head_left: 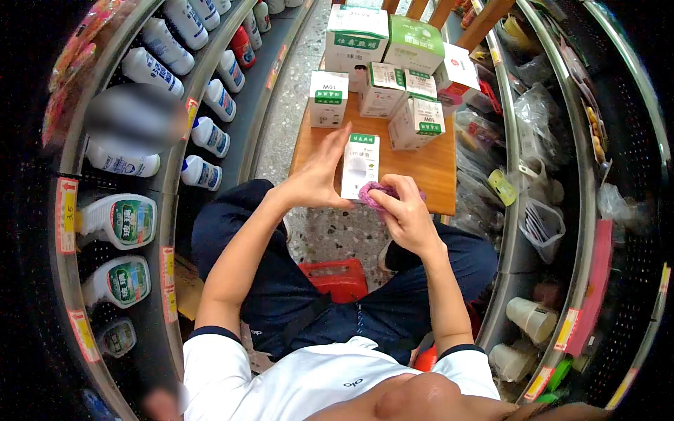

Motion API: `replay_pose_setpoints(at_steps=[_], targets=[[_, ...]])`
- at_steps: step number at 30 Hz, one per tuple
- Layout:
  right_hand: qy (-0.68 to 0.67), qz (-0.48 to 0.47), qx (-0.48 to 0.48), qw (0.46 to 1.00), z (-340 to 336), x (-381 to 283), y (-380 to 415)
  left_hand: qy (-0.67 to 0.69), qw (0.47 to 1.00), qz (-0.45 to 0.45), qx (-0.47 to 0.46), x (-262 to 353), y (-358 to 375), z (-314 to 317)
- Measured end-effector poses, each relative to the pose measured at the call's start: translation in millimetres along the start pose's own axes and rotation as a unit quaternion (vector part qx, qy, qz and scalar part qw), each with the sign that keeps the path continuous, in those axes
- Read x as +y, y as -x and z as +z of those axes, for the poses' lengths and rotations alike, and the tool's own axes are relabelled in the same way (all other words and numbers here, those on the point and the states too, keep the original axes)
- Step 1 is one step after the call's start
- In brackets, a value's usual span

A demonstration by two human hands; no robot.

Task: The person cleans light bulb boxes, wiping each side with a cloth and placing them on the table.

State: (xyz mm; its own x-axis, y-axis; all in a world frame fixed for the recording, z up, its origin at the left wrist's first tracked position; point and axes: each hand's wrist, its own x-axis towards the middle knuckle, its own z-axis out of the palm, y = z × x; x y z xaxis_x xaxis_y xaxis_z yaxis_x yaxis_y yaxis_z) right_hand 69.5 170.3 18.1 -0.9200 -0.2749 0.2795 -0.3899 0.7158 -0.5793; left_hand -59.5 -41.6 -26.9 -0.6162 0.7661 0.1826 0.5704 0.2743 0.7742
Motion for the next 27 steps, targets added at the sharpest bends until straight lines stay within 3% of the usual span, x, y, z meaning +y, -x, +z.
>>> replay_pose_setpoints(at_steps=[15, 27], targets=[[0.035, -0.005, 0.029, 0.999, 5.6, 20.0, -37.2, -0.017, 0.999, -0.009, 0.043, 3.3, 6.3, 5.3], [0.134, 0.072, 0.097, 0.984, 32.3, 25.8, -68.7, -0.020, 0.999, 0.002, 0.042, 2.1, 7.5, 7.2]])
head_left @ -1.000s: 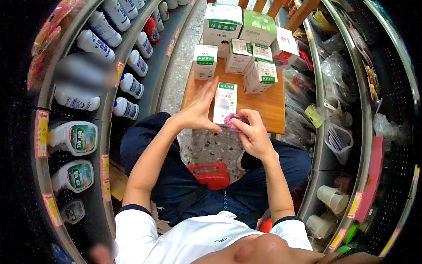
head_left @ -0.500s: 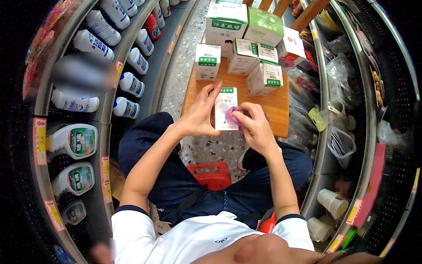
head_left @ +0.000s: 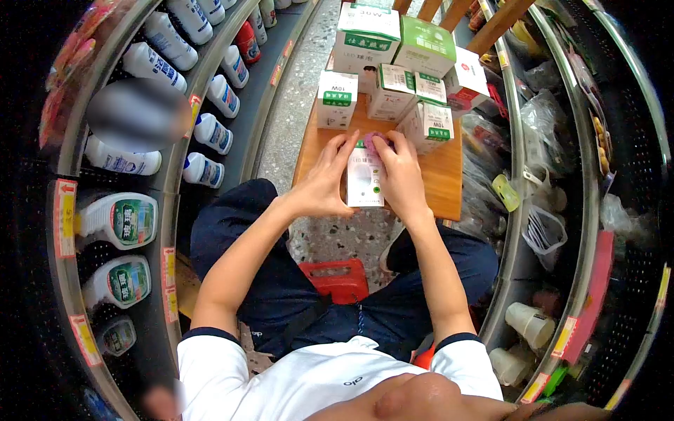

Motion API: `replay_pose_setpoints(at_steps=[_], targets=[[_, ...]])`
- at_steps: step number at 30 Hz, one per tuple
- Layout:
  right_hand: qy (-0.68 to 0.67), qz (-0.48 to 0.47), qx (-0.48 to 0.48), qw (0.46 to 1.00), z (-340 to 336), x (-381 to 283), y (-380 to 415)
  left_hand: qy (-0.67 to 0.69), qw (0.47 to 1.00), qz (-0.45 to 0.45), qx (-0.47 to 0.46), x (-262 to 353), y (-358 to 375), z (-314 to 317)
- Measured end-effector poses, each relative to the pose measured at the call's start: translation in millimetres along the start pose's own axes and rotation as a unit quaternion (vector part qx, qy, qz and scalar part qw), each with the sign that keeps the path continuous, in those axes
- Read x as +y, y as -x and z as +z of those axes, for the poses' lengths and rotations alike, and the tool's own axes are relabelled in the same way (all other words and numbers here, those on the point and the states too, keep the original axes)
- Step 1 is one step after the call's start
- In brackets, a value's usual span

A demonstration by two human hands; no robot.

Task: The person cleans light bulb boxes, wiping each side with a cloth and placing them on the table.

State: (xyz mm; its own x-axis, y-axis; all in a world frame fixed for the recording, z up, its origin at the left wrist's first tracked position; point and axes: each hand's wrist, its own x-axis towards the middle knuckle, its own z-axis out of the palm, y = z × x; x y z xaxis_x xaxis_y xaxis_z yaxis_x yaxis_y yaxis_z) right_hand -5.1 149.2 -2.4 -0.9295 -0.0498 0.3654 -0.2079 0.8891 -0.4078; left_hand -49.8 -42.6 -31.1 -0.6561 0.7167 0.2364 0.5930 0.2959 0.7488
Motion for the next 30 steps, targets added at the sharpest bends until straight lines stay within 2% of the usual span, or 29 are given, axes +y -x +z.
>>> replay_pose_setpoints(at_steps=[5, 11, 19, 30], targets=[[0.009, 0.003, 0.011, 1.000, 1.6, -1.4, -4.3, 0.011, 1.000, 0.002, 0.017, -2.0, 1.0, 4.4], [-0.042, -0.006, 0.006, 0.999, -6.6, -3.2, 14.7, 0.022, 0.999, -0.003, 0.032, -1.4, 2.1, 6.4], [-0.064, -0.005, -0.069, 0.996, -36.1, -23.7, 56.9, 0.019, 0.999, -0.010, 0.032, 0.0, 2.6, 7.4], [-0.075, -0.018, -0.104, 0.992, -65.3, -36.8, 84.1, 0.008, 0.999, -0.026, 0.037, 1.0, 4.6, 11.8]])
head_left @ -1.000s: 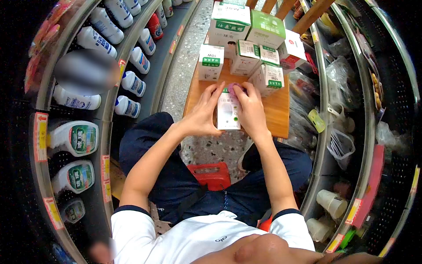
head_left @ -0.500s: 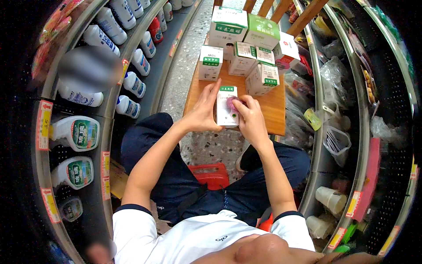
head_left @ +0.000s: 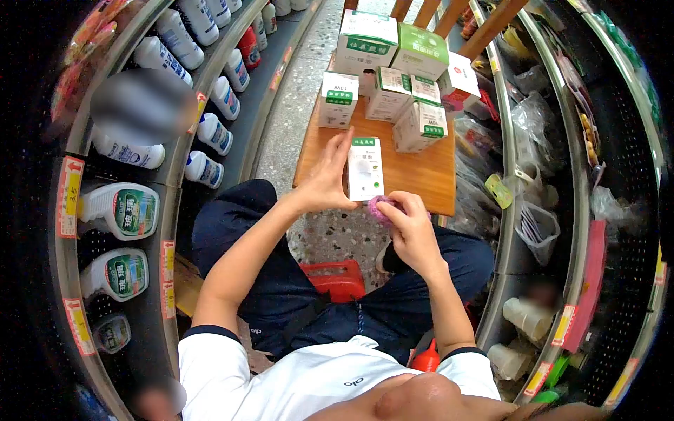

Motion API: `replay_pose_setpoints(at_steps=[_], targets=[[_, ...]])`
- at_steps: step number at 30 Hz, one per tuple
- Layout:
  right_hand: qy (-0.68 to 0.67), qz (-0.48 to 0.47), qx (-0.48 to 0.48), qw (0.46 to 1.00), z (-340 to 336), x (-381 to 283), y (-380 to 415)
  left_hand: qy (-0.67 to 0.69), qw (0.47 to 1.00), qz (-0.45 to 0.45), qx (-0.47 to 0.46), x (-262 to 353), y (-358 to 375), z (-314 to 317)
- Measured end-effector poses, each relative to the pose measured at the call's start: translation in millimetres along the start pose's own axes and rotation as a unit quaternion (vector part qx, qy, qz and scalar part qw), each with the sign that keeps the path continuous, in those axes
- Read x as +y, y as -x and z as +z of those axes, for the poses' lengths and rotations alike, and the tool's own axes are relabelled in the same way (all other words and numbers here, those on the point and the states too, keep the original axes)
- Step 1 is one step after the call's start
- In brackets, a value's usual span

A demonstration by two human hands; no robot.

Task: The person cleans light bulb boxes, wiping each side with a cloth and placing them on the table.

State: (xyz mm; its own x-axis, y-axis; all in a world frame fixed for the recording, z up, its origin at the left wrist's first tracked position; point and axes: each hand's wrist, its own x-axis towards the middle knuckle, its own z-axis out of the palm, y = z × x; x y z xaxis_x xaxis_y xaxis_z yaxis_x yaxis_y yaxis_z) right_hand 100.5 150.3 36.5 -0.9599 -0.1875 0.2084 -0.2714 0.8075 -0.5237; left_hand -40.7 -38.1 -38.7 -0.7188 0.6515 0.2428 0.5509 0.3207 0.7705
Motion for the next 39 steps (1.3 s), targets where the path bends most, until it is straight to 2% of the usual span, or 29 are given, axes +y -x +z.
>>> replay_pose_setpoints(at_steps=[3, 6, 9, 29, 33, 39], targets=[[0.024, -0.030, 0.031, 0.999, -4.0, -2.1, -8.4, 0.017, 1.000, 0.002, 0.017, 2.8, 2.4, 4.2], [0.085, -0.077, -0.013, 0.993, 3.5, 2.4, -18.0, 0.004, 0.999, 0.010, 0.037, 5.0, 2.9, 6.3], [0.093, -0.071, -0.031, 0.993, 3.1, 4.2, -30.0, 0.005, 1.000, 0.013, 0.028, 3.9, 4.0, 5.9], [0.159, -0.079, 0.051, 0.983, 29.4, 33.6, -112.2, 0.038, 0.999, 0.005, 0.014, 3.4, 3.5, 3.5], [0.160, -0.071, 0.083, 0.981, 37.7, 36.7, -112.2, 0.042, 0.999, -0.004, 0.017, 6.6, 4.0, 3.6], [0.117, -0.085, 0.065, 0.987, 32.1, 32.1, -98.2, 0.047, 0.998, 0.012, 0.025, 2.9, 3.8, 5.8]])
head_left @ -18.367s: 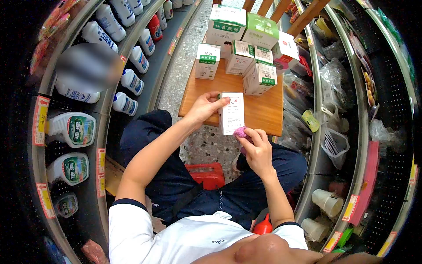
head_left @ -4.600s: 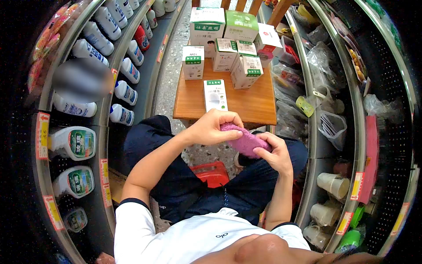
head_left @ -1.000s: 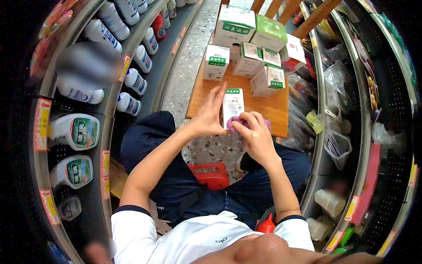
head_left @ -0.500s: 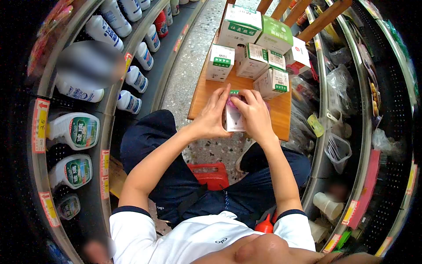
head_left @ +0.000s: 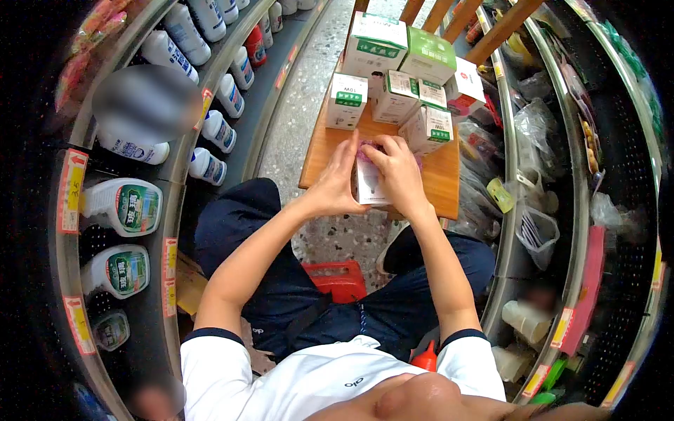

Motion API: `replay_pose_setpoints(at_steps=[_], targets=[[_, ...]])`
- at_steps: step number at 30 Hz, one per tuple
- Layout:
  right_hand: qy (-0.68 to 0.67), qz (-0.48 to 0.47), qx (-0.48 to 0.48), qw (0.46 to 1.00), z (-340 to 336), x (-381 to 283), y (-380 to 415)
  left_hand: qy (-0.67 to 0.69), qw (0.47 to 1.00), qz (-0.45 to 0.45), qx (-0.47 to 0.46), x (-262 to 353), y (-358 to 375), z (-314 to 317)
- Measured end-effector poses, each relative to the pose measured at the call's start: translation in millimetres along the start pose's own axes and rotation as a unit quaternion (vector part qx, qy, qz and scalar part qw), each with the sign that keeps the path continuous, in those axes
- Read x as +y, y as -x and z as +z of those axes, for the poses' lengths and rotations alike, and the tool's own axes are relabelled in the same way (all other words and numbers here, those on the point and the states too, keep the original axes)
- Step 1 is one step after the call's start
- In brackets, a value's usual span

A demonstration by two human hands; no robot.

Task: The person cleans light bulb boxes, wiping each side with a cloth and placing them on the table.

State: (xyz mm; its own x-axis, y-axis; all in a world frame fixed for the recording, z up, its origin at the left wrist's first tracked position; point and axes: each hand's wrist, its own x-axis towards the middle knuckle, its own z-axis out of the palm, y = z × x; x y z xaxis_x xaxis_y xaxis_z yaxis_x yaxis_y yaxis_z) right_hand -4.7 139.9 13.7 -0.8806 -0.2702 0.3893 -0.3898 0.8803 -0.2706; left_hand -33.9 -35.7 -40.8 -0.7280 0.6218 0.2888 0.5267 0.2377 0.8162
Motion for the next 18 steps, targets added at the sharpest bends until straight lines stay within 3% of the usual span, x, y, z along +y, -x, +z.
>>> replay_pose_setpoints(at_steps=[18], targets=[[-0.087, -0.005, -0.108, 0.990, -43.0, -33.6, 65.1, -0.013, 1.000, 0.016, 0.014, -6.0, 1.6, 4.4]])
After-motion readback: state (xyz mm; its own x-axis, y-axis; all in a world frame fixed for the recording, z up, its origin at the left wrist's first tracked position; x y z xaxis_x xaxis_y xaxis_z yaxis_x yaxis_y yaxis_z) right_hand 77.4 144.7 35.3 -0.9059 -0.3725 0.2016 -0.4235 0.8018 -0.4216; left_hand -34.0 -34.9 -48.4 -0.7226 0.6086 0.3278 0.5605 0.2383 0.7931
